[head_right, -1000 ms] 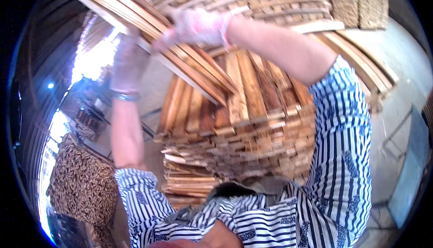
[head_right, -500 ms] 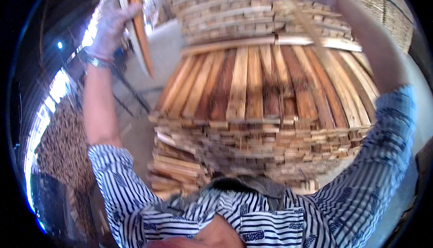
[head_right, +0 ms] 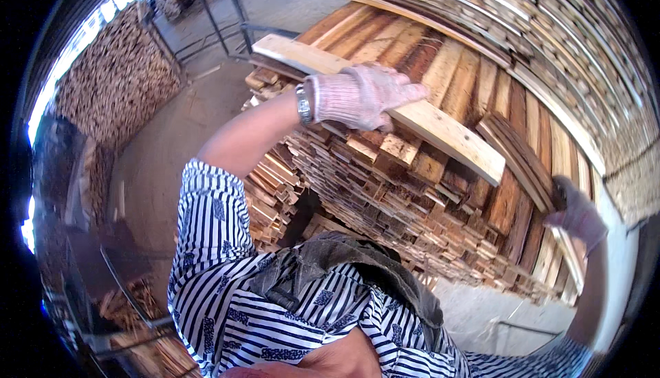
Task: The person picks up bundles and individual pieces of wood slats from the floor and stacks them onto a large wooden pallet.
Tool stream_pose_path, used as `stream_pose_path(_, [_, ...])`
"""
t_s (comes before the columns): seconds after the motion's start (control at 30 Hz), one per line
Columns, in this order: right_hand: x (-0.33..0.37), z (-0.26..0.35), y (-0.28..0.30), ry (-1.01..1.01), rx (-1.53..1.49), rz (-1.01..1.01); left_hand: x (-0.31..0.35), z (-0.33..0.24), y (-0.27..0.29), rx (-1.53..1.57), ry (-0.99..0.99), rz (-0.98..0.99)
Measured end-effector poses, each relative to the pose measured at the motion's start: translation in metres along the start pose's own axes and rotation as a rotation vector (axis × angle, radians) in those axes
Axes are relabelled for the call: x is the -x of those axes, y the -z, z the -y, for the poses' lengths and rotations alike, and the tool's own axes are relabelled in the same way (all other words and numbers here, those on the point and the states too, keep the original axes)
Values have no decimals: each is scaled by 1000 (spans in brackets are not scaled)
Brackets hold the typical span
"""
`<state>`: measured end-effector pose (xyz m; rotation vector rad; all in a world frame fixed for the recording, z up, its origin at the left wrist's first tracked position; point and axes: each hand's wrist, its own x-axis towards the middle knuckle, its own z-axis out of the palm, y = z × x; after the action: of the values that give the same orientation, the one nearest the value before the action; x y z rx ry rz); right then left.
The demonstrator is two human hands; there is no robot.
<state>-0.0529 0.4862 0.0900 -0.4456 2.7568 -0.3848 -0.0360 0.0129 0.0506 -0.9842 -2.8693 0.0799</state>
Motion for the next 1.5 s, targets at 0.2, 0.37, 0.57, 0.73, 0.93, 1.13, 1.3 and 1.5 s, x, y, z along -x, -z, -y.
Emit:
stream_pose_path(0.2, [-11, -27, -16, -50, 135, -75, -5, -2, 5, 6, 0, 72])
stream_pose_path(0.37, [-11, -15, -3, 57, 56, 116, -5, -5, -5, 72, -80, -43])
stream_pose_path(0.57, [39, -4, 19, 148, 298, -212, -4, -6, -3, 63, -56, -8])
stream_pose_path(0.73, [58, -5, 25, -35, 437, 177, -5, -11, 4, 65, -22, 28])
stream_pose_path(0.93, [73, -6, 29, -95, 383, 62, -5, -14, 4, 73, -9, 4])
stream_pose_path(1.13, [72, -13, 11, 139, 426, 61, -5, -14, 7, 133, 52, 71])
stream_pose_path(1.3, [65, -19, -3, 85, 365, 72, -8, -10, 8, 142, -87, 28])
stream_pose_path(1.5, [103, 41, -46, 202, 301, -409, -13, -17, 17, 149, 67, 181])
